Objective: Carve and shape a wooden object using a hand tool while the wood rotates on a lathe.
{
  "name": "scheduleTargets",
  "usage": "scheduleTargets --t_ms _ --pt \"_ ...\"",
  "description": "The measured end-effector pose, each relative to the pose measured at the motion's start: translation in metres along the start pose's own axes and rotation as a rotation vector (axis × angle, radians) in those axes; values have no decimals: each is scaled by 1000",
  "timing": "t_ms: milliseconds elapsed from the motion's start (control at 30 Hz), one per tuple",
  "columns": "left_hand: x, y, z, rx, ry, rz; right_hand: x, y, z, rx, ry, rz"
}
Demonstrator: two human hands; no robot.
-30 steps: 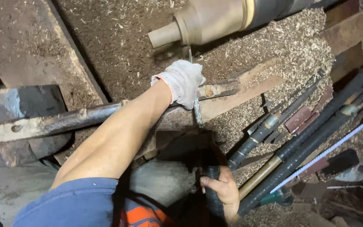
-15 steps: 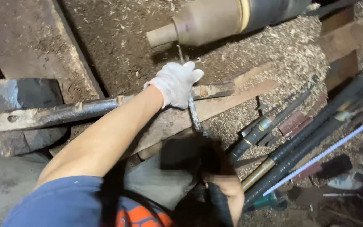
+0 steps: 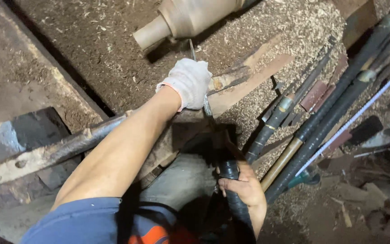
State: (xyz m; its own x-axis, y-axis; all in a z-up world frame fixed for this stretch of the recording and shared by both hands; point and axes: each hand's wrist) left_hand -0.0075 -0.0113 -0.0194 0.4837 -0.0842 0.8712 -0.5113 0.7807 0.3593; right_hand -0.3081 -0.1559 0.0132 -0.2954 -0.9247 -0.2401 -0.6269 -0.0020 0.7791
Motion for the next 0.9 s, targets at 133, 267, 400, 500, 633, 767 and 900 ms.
scheduleTargets --t_ms 133,267,400,500,633,767,900 --pt "0 3 -5 -53 28 29 -26 5 1 25 -60 -43" --pt "-5 -3 -9 -118 51 84 -48 8 5 131 -151 44" --pt "-7 -3 -10 -131 41 85 -44 7 20 154 -122 56" --pt "-13 -4 -11 -63 125 120 -39 6 18 125 -132 72" --pt "11 3 -3 -25 70 -2 -24 5 11 145 -72 -3" --pt "13 4 -1 -14 66 7 -9 0 4 126 -87 -34" --pt "5 3 -1 37 88 47 6 -3 -1 145 -80 -145"
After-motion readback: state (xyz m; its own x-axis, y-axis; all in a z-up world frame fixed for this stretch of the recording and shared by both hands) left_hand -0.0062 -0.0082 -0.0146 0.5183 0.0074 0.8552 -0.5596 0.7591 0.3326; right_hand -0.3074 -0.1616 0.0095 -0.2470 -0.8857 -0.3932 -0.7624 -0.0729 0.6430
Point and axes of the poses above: each hand's wrist, its own y-axis away from the middle knuckle, its own x-axis out of the back of the hand, z = x × y, and after that the axes turned 5 degrees about -y, right-handed
